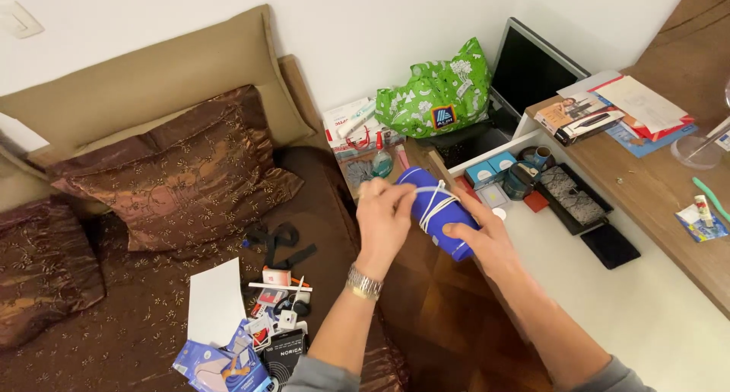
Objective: Organizing various personal items by sorting them between a desk drawer and a bed.
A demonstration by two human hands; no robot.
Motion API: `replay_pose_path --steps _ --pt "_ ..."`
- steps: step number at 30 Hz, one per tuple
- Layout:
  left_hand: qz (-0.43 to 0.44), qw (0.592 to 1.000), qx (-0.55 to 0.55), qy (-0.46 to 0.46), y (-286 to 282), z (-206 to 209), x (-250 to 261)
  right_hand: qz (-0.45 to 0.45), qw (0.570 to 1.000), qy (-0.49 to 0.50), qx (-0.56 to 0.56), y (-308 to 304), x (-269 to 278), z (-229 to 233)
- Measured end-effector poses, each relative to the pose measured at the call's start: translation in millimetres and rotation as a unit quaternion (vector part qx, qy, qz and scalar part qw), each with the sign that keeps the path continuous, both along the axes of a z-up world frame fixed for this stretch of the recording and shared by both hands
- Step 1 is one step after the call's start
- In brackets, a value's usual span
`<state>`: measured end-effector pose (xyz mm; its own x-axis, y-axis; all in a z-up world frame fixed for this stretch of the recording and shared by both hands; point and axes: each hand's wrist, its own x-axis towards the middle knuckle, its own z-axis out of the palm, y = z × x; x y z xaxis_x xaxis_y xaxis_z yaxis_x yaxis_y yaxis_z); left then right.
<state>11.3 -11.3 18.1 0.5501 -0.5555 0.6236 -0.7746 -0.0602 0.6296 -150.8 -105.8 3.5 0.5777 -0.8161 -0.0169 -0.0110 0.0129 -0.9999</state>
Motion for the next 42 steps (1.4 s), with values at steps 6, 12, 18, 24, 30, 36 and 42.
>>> replay_pose_path --steps 6,12,18,24,30,36,42 --pt "-0.038 0.993 0.018 0.107 -30 -3 8 -0.001 0.997 0.054 -0.058 0 -9 4" --pt "-0.006 0.999 -0.030 0.033 -42 -4 -2 -0.003 0.991 0.085 -0.099 -9 -7 -5" --pt "0.062 0.967 0.108 0.222 -42 9 -18 -0.011 0.975 0.108 -0.196 -11 -6 -23" --pt "0.109 0.943 0.147 0.277 -41 2 -14 -0.029 0.956 0.150 -0.251 -3 -4 -14" --pt "0.081 0.944 0.198 0.252 -41 3 -15 -0.030 0.925 0.182 -0.332 4 -2 -2" --pt "0.040 0.932 0.178 0.314 -54 -39 -2 -0.055 0.871 0.195 -0.447 -3 -1 -11" --pt "-0.011 0.947 0.235 0.217 -22 35 -43 -0.058 0.854 0.189 -0.482 -5 -2 -20"
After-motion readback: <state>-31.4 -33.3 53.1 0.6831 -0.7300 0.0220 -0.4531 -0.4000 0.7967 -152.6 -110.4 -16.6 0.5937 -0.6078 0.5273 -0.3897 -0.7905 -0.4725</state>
